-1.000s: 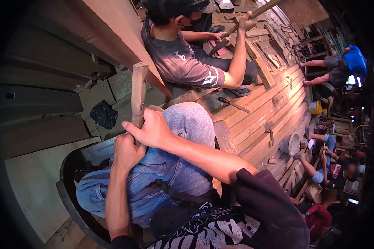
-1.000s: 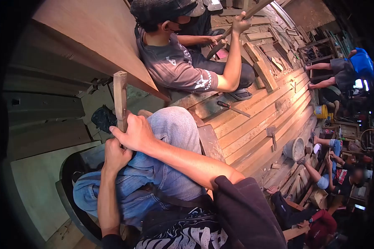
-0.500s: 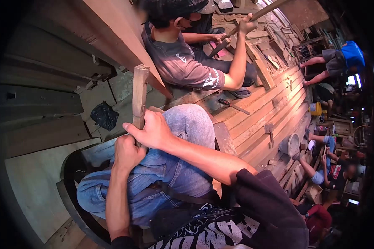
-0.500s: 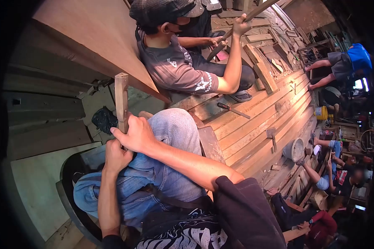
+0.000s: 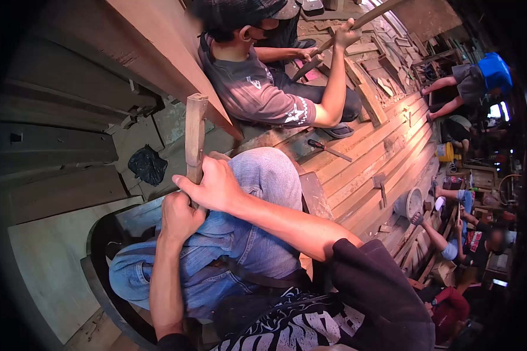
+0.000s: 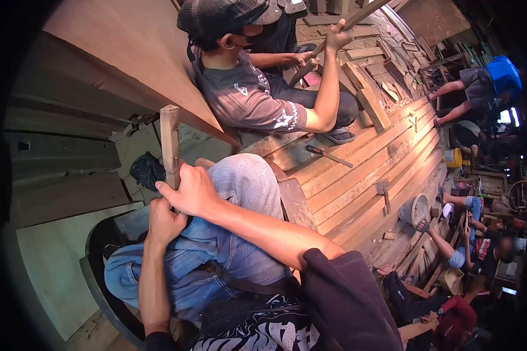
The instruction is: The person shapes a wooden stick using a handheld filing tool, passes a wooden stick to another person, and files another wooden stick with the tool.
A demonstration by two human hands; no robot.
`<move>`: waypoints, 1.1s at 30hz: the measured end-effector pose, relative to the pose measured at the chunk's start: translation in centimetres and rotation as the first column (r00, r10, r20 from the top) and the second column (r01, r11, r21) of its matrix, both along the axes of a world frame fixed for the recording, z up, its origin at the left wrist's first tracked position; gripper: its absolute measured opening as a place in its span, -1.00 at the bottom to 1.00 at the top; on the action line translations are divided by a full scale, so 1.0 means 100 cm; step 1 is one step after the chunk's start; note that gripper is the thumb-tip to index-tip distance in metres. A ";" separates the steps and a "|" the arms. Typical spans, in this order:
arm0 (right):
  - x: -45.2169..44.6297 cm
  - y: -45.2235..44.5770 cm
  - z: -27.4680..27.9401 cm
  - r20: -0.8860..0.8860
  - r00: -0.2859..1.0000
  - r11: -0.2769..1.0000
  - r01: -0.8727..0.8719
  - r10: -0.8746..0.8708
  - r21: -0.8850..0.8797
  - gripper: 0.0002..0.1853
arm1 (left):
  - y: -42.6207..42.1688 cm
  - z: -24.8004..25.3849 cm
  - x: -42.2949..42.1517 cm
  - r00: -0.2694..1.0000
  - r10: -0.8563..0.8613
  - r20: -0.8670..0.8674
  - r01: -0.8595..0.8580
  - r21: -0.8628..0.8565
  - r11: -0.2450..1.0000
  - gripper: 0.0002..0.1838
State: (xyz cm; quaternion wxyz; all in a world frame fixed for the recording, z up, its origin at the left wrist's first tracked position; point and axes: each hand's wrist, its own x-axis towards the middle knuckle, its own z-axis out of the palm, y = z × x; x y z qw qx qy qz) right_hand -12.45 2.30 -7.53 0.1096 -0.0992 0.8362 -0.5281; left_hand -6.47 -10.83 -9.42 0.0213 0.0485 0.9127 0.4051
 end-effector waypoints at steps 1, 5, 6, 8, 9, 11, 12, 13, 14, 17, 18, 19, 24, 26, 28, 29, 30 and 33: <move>0.000 0.000 -0.001 0.009 1.000 1.000 -0.007 0.007 0.002 -0.46 | 0.000 0.000 0.000 1.000 0.000 0.000 0.000 0.000 1.000 -0.86; 0.001 -0.001 0.002 0.049 0.998 0.999 0.032 -0.030 -0.023 -0.57 | 0.000 0.000 0.000 1.000 0.002 0.000 -0.002 0.003 1.000 -0.85; 0.001 -0.001 0.001 0.048 0.998 0.999 0.032 -0.030 -0.023 -0.57 | 0.000 0.000 0.000 1.000 0.002 -0.013 -0.002 0.001 1.000 -0.85; 0.002 -0.002 -0.002 0.055 0.998 0.999 0.027 -0.026 -0.021 -0.57 | 0.000 -0.001 0.001 1.000 0.002 -0.018 -0.002 -0.004 1.000 -0.85; 0.002 -0.002 -0.002 0.054 0.998 0.999 0.027 -0.026 -0.021 -0.57 | 0.000 -0.001 0.001 1.000 0.002 -0.023 -0.002 -0.009 1.000 -0.85; 0.002 -0.002 0.000 0.072 0.997 0.999 0.032 -0.031 -0.017 -0.57 | 0.000 -0.001 0.001 1.000 0.001 -0.030 -0.001 0.002 1.000 -0.85; 0.002 -0.001 0.000 0.071 0.997 0.999 0.032 -0.031 -0.017 -0.57 | 0.001 -0.001 0.001 0.999 -0.001 -0.038 0.001 0.012 1.000 -0.85; 0.001 -0.001 0.000 0.045 0.999 1.000 0.029 -0.028 -0.006 -0.57 | 0.001 0.000 0.001 0.999 -0.001 -0.038 0.002 0.011 1.000 -0.85; 0.001 -0.001 0.000 0.019 0.999 1.000 0.026 -0.026 0.006 -0.57 | 0.001 0.001 0.001 1.000 -0.002 -0.027 0.002 0.006 1.000 -0.85; 0.001 -0.001 0.002 0.061 0.998 1.000 0.023 -0.023 -0.001 -0.57 | 0.001 0.003 0.000 1.000 -0.008 -0.020 0.008 0.002 1.000 -0.85; 0.001 -0.002 0.001 0.061 0.998 1.000 0.024 -0.023 -0.001 -0.57 | 0.001 0.003 0.000 1.000 -0.013 -0.023 0.013 0.002 1.000 -0.85; 0.002 -0.002 -0.001 0.043 0.999 1.000 0.029 -0.029 0.005 -0.57 | 0.001 0.003 0.000 1.000 -0.013 -0.023 0.013 0.001 1.000 -0.85; 0.000 -0.001 -0.004 -0.015 1.000 1.000 -0.005 0.005 0.014 -0.43 | 0.001 0.002 0.000 1.000 -0.001 -0.017 0.001 -0.009 1.000 -0.85; 0.000 0.000 -0.003 0.012 1.000 1.000 -0.015 0.015 0.022 -0.43 | 0.000 0.001 0.000 1.000 -0.007 -0.014 0.007 -0.004 1.000 -0.85; 0.000 -0.001 -0.002 0.012 1.000 1.000 -0.013 0.013 0.017 -0.43 | 0.000 0.001 0.000 1.000 -0.011 -0.012 0.012 0.001 1.000 -0.85; 0.000 -0.001 -0.002 0.013 1.000 1.000 -0.011 0.011 0.012 -0.43 | 0.001 0.002 0.000 1.000 -0.007 -0.007 0.007 0.002 1.000 -0.85; 0.000 -0.001 -0.002 0.012 1.000 1.000 -0.011 0.011 0.012 -0.43 | 0.001 0.003 0.000 1.000 -0.004 -0.003 0.004 0.004 1.000 -0.85; 0.000 0.000 0.000 0.009 1.000 1.000 -0.010 0.010 0.011 -0.43 | 0.001 0.003 0.000 1.000 -0.010 -0.020 0.010 0.003 1.000 -0.84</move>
